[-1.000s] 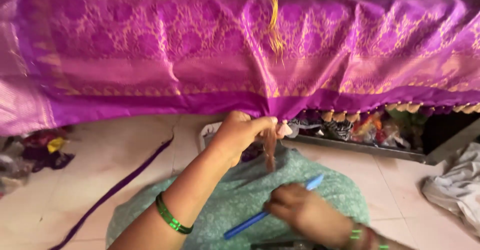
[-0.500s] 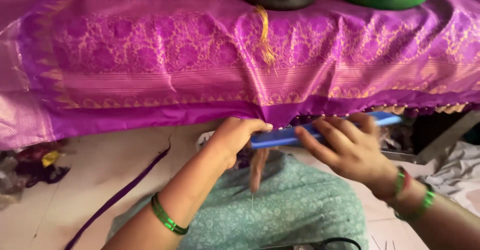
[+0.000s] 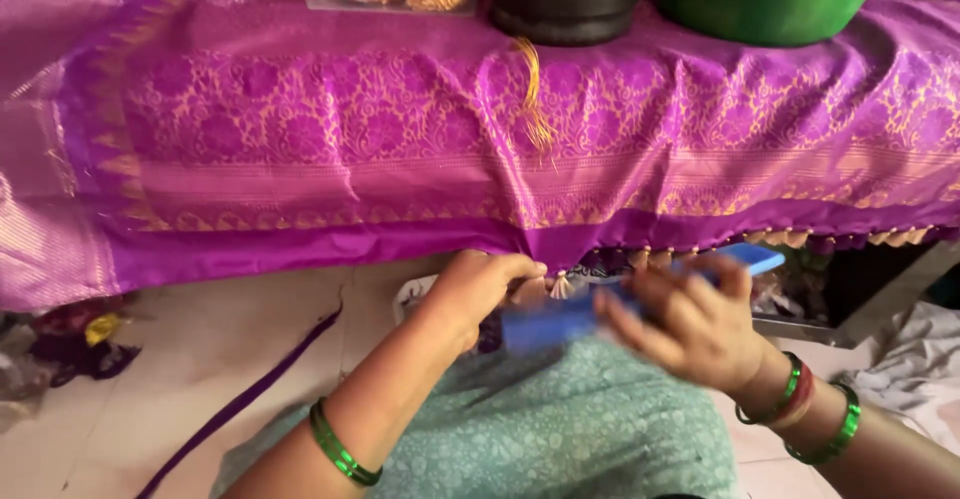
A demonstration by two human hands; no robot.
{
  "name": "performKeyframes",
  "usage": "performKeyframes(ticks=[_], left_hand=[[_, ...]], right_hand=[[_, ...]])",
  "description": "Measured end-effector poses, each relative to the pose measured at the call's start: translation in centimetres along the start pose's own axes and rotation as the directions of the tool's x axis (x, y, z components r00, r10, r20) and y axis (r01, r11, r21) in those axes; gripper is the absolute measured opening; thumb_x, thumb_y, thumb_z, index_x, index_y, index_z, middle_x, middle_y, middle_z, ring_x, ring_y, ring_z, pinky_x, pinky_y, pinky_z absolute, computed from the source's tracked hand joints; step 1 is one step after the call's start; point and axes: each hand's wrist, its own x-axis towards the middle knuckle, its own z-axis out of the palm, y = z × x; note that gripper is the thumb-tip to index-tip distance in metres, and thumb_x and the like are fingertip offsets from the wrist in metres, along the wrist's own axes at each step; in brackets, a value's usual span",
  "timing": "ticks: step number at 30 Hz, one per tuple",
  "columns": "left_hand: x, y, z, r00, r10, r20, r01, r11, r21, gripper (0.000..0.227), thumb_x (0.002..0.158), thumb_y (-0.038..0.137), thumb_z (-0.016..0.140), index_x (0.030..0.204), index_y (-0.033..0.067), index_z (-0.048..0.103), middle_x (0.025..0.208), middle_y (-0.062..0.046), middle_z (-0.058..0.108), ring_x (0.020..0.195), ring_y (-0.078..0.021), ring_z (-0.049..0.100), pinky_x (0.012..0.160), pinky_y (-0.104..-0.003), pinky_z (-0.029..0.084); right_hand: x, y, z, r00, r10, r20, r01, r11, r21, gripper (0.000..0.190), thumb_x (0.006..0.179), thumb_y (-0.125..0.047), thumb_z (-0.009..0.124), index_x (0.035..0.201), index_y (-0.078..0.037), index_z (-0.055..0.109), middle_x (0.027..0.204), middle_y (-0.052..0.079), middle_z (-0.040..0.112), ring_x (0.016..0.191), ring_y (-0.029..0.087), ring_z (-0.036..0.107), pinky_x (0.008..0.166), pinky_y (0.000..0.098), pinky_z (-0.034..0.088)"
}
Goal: Tie and trim decorative tassels on the edge of a purple saree.
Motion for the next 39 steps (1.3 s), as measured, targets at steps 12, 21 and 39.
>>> performKeyframes(ticks=[12,21,39], left_hand=[[0.6,-0.7,0.1,0.997,0.005,0.071,0.004,0.992,-0.125,0.017,0.087,0.012,0.068,0.085,-0.0048,0.073,0.074,-0.013,0.07,0.059,-0.0194,0.065,0.055,-0.035,0.051],[0.6,-1.4,0.5,0.994,0.004,0.108,0.027,0.96,-0.277,0.02,0.088,0.009,0.061,0.089,-0.0071,0.072,0.075,-0.011,0.075,0.063,-0.0197,0.072,0.062,-0.033,0.059],[-3.0,-9.6,2.1,0.95,0.312,-0.014,-0.311,0.941,-0.134,0.027,0.105,0.023,0.058,0.102,0.0006,0.072,0.076,-0.004,0.075,0.073,-0.0096,0.072,0.071,-0.025,0.056]], right_hand=[[-0.4,-0.7,0.4,0.979,0.182,0.088,-0.177,0.982,-0.068,0.039,0.099,-0.036,0.072,0.135,-0.021,0.064,0.11,0.002,0.065,0.097,0.02,0.062,0.092,0.049,0.04],[-3.6,-5.3,1.6,0.98,0.188,0.064,-0.196,0.966,0.166,0.039,0.09,-0.024,0.072,0.128,-0.02,0.068,0.108,0.002,0.064,0.098,0.022,0.059,0.093,0.0463,0.042],[-2.2,-8.6,12.5,0.51,0.376,0.773,0.177,-0.926,0.333,0.03,0.114,-0.019,0.06,0.102,0.008,0.067,0.085,0.014,0.067,0.064,0.022,0.064,0.051,0.0323,0.049]])
